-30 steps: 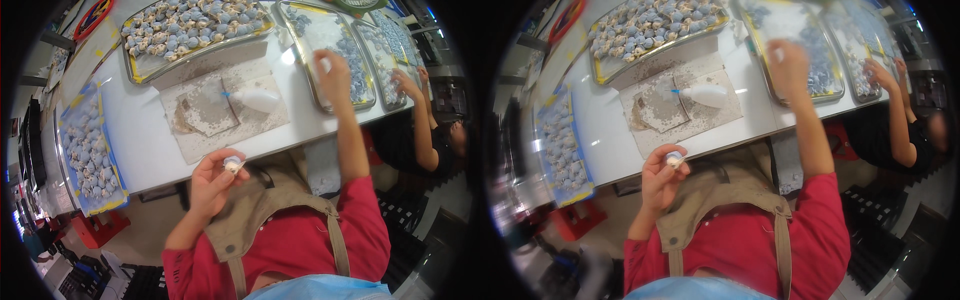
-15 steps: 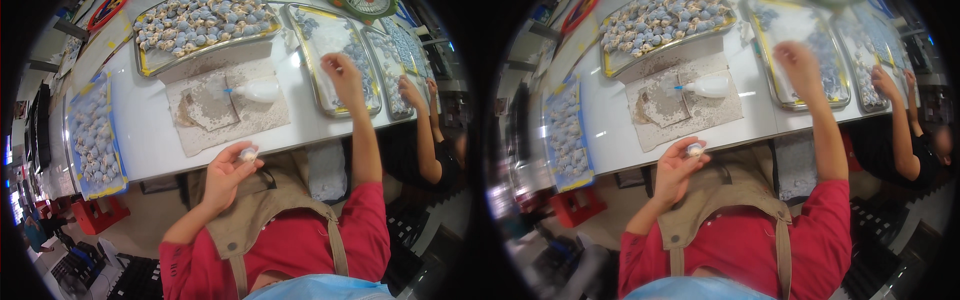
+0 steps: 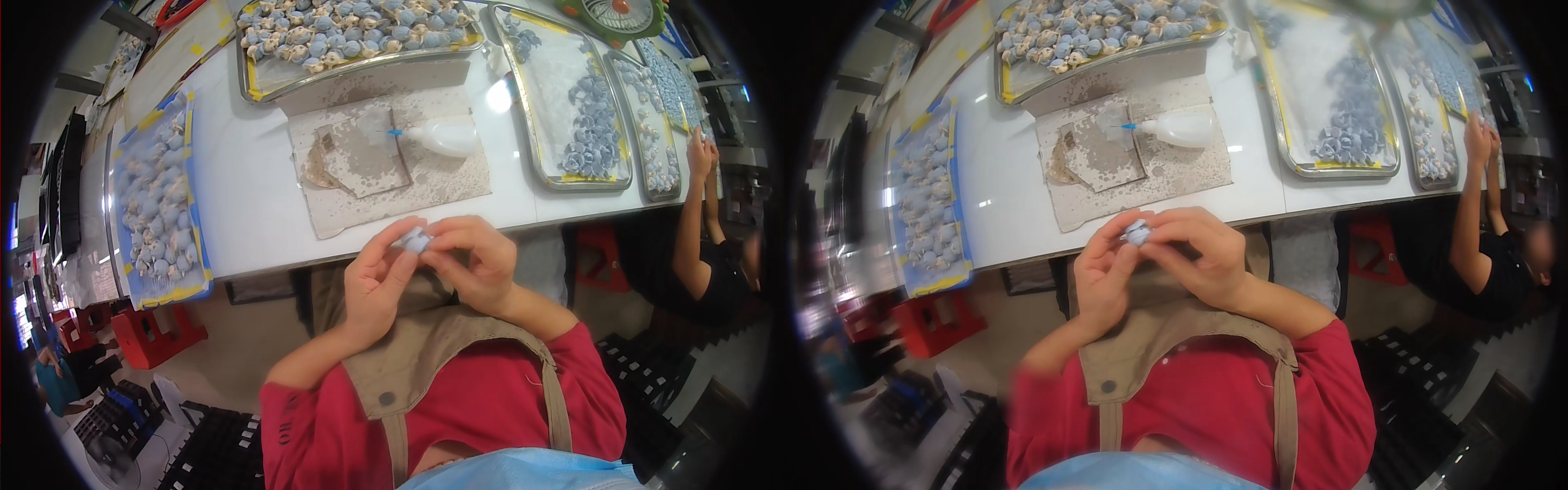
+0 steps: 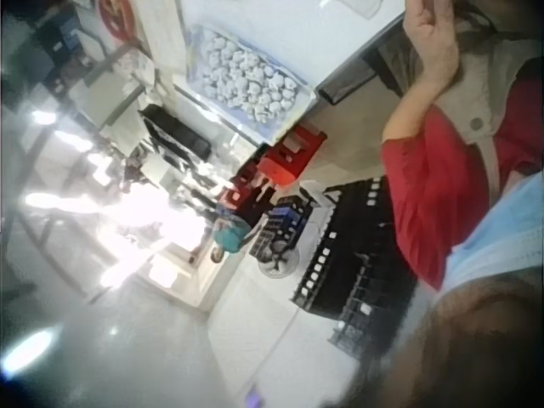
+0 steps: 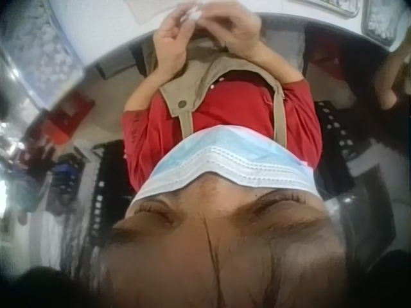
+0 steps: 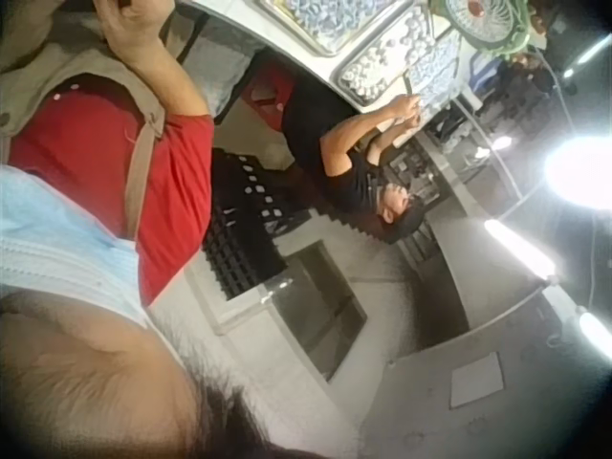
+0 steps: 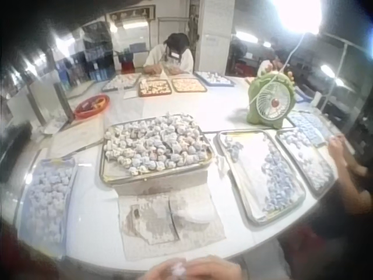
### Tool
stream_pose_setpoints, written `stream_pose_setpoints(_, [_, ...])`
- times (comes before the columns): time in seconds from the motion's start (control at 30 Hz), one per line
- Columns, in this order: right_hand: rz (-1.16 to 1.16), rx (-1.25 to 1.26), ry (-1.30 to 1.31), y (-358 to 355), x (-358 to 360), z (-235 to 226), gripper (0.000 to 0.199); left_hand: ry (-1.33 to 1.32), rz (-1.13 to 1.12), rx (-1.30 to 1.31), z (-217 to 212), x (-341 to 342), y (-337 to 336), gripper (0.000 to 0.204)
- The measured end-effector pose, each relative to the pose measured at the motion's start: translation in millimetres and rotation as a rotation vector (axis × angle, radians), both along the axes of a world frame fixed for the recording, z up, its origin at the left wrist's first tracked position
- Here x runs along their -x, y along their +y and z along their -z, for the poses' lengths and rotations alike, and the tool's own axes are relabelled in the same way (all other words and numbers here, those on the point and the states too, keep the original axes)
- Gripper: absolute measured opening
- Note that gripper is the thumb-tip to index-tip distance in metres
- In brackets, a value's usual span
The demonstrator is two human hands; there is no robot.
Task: The person repeatedly picks up small dough wrappers, applies filling from a squeeze bottle, and seals them by hand. The finished dumplings are placed onto a metal tray.
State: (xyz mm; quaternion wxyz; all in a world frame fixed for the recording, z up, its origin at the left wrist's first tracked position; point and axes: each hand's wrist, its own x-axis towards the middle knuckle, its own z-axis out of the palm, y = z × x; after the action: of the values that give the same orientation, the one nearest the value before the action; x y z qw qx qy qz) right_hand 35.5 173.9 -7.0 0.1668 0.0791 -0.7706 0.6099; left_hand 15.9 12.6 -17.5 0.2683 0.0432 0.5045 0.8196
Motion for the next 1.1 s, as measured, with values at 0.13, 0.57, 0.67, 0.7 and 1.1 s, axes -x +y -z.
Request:
stream_pose_setpoints(0.13, [0.039, -0.124, 0.050, -1, -2, -4, 0.024, 0.076, -0.048, 0.053, -11, 2, 3, 0.037])
stream_pose_setpoints(0.57, [-0.119, -0.341, 0.057, 19, 3, -12, 0.028, 0.215, 0.021, 0.298, -9, 3, -3, 0.031])
stream_pose_setpoints(0.67, [-0.197, -0.032, -0.170, 25, 8, -9, 0.040, 0.238, 0.029, 0.240, -11, 3, 0, 0.030])
stream_pose_setpoints(0.7, [-0.211, 0.174, -0.245, 22, 8, -4, 0.045, 0.264, 0.026, 0.194, -11, 3, 2, 0.030])
stream_pose_setpoints(1.1, [-0.598, 0.377, -0.464, 27, 11, -15, 0.043, 0.560, 0.162, 0.301, -23, 9, -7, 0.031])
